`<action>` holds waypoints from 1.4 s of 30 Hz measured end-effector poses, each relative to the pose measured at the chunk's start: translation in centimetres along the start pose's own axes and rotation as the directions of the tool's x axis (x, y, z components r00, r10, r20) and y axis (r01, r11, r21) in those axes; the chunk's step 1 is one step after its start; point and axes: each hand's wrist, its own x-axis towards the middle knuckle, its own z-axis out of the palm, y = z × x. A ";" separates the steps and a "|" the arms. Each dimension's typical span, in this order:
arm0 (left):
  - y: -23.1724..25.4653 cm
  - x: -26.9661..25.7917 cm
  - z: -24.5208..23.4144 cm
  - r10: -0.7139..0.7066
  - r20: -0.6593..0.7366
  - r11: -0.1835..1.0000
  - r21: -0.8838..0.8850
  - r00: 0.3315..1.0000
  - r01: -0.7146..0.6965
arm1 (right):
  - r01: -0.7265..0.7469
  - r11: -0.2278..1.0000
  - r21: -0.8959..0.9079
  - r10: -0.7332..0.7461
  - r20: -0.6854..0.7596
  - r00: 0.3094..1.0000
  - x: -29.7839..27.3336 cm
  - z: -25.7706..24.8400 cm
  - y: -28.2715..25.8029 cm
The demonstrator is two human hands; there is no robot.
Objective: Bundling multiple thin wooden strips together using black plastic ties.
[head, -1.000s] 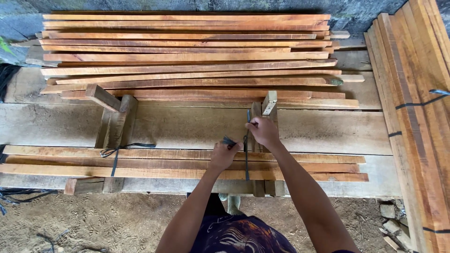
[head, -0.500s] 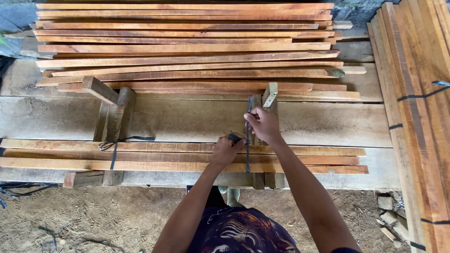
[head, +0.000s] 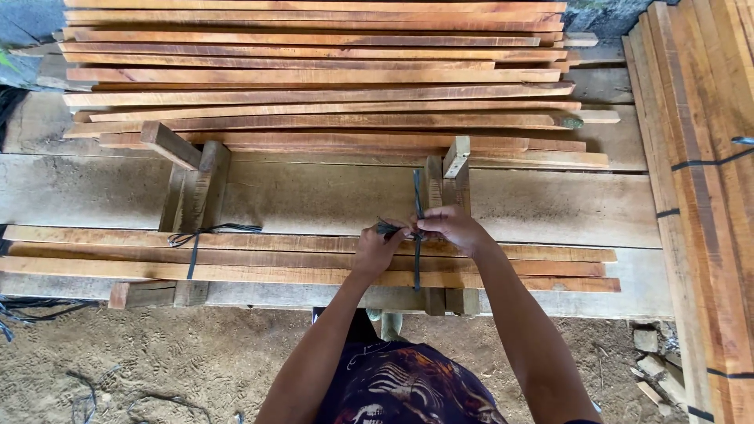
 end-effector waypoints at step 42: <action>-3.6 0.9 7.0 0.130 -0.004 0.746 -0.658 0.991 -0.101 | -0.036 0.910 0.412 0.189 -0.338 0.922 11.1 -0.3 5.2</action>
